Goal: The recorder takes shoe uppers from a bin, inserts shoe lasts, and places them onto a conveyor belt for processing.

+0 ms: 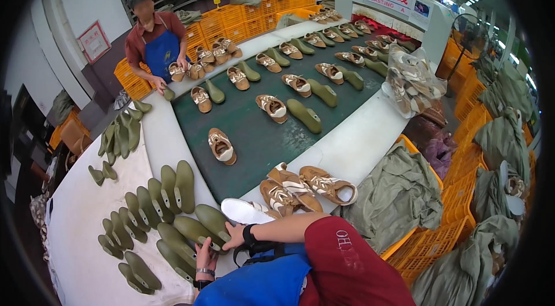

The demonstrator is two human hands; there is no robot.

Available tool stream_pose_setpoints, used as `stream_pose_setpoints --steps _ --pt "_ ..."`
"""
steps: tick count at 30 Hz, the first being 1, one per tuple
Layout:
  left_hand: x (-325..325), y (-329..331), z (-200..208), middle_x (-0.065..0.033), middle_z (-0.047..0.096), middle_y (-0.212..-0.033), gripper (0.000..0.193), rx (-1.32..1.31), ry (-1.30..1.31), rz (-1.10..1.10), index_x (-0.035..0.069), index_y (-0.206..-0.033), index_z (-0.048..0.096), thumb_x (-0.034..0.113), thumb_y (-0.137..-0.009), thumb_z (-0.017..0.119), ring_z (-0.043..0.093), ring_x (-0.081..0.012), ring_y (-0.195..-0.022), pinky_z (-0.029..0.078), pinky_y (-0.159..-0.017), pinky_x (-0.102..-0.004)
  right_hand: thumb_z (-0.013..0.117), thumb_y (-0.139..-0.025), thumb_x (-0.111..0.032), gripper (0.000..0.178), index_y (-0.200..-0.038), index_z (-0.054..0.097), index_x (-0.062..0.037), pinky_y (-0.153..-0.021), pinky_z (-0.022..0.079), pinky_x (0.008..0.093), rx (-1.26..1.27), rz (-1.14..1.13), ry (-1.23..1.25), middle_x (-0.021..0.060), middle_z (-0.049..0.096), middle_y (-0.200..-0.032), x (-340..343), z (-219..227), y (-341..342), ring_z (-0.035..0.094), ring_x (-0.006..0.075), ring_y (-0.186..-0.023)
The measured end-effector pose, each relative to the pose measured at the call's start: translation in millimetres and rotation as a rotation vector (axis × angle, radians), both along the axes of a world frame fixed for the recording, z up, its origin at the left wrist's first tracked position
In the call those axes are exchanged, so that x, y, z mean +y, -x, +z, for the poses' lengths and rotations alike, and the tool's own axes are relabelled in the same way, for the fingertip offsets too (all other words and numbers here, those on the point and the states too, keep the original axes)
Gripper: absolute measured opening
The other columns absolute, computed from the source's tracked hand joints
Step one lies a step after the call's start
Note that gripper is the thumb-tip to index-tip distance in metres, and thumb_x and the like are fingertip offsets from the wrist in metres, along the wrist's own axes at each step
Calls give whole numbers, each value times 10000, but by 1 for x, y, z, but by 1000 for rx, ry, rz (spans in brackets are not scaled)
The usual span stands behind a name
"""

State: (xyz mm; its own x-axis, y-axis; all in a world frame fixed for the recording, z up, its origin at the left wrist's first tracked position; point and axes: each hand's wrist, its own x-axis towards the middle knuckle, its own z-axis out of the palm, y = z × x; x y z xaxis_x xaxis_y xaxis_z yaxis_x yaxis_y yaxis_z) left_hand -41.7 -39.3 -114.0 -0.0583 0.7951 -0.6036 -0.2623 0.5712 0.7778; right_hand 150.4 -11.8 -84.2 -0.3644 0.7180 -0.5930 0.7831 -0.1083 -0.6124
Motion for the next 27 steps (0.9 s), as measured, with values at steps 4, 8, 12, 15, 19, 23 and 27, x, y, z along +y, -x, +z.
stream_pose_setpoints --steps 4,8,12,15,19,23,27 --pt "12 -10 -3 -96 487 -1142 616 -306 -103 5 115 -1280 298 150 -780 656 529 -238 -999 480 -788 -414 704 -583 -600 1215 -1421 20 -48 -1002 336 363 387 -162 101 275 258 -1390 18 -14 -2 337 315 -1269" --pt "15 -6 10 -94 514 -1122 460 -353 55 -98 82 -1197 409 172 -803 629 534 -248 -1012 494 -780 -419 721 -588 -557 1270 -1411 -111 -64 -953 376 371 477 -273 371 232 215 -1417 20 -5 -3 338 294 -1252" --pt "0 -1 60 -102 503 -1205 471 -585 108 -71 99 -1233 419 264 -830 599 521 -265 -1063 459 -854 -431 671 -684 -434 1012 -1436 50 -162 -793 425 352 642 -447 658 113 390 -1316 20 37 -29 460 206 -1089" --pt "-5 -9 98 -96 489 -1236 503 -636 37 -98 105 -1273 394 295 -843 575 498 -272 -1103 430 -898 -437 641 -699 -429 544 -1147 489 -160 -771 426 353 774 -491 815 29 544 -1073 30 74 -63 540 186 -920" --pt "17 -22 126 -96 480 -1255 486 -629 -3 -163 105 -1278 391 279 -856 557 479 -272 -1136 413 -929 -448 629 -771 -305 575 -1260 355 -177 -880 424 434 1020 -546 665 42 483 -1139 49 107 -128 495 206 -1061" --pt "76 -38 122 -85 494 -1246 466 -578 52 -253 108 -1266 406 266 -858 567 499 -261 -1117 424 -917 -451 655 -738 -264 715 -1321 246 -202 -804 465 449 868 -656 323 66 456 -1142 104 102 -192 506 222 -1020" --pt "153 -56 93 -86 512 -1210 462 -430 94 -325 108 -1229 444 282 -835 608 532 -257 -1061 438 -891 -454 681 -685 -284 831 -1357 208 -163 -728 492 419 639 -707 213 103 475 -1132 164 60 -254 528 228 -985"
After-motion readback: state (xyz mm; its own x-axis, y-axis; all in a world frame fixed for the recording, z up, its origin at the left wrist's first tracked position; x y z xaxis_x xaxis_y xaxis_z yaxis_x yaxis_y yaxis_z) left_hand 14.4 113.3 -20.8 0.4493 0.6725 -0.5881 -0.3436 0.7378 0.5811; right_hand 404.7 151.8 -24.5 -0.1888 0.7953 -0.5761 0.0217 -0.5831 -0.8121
